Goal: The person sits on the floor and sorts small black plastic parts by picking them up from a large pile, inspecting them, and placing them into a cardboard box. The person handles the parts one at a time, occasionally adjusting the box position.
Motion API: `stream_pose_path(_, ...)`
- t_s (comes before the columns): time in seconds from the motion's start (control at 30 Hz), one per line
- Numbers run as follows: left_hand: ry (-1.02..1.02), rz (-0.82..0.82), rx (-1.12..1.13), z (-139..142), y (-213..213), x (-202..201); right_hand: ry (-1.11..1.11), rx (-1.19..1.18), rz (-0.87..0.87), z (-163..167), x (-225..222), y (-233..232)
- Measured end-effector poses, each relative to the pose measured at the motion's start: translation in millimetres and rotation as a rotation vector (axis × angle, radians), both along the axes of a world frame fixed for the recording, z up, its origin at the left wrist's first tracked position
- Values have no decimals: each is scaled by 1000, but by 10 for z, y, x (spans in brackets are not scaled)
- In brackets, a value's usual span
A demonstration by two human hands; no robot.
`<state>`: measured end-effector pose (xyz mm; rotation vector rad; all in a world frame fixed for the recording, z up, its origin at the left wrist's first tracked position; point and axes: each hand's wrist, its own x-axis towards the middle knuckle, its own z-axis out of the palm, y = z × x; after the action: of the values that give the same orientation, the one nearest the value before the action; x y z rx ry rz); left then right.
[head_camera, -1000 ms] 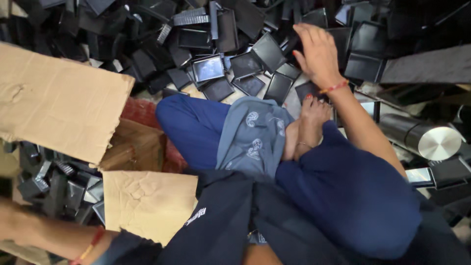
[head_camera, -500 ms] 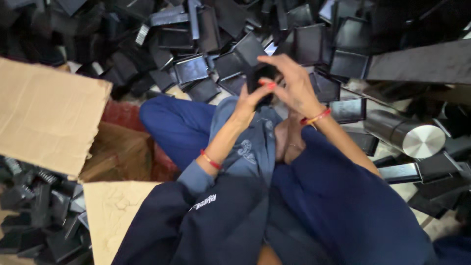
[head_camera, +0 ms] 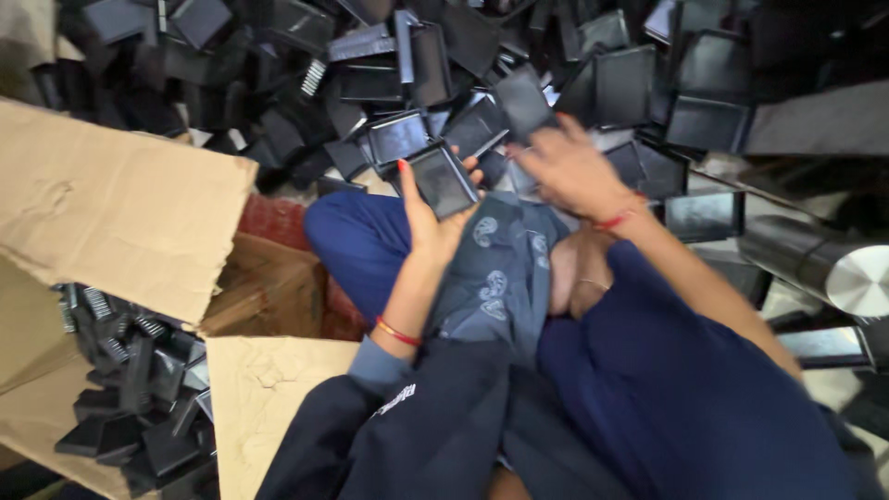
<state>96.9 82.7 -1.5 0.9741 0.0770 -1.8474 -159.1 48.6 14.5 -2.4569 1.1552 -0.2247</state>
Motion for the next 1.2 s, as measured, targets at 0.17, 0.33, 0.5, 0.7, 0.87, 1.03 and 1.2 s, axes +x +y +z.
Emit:
stream_pose_path(0.17, -158, -112, -176, -104, 151, -261, -625, 822, -668, 401, -150, 145)
stream_pose_path(0.33, -262, -220, -206, -226, 263, -727, -745, 110, -501, 351, 40, 421)
stream_pose_path(0.5, -470, -338, -324, -153, 267, -903, -508, 350, -554, 318, 2, 499)
stream_pose_path(0.7, -382, -306, -309, 17, 148, -863, -960, 525, -649, 362, -123, 430)
stream_pose_path(0.87, -640, -364, -437, 3, 135, -936, -1040, 470, -640, 291, -30, 465)
stream_pose_path(1.03, -759, -348, -501, -43, 191, -1042, -848, 236, -518, 218, 106, 467)
stream_pose_path(1.2, -872, -389, -630, -9, 256, -1076, -939, 258, -611, 177, 129, 503)
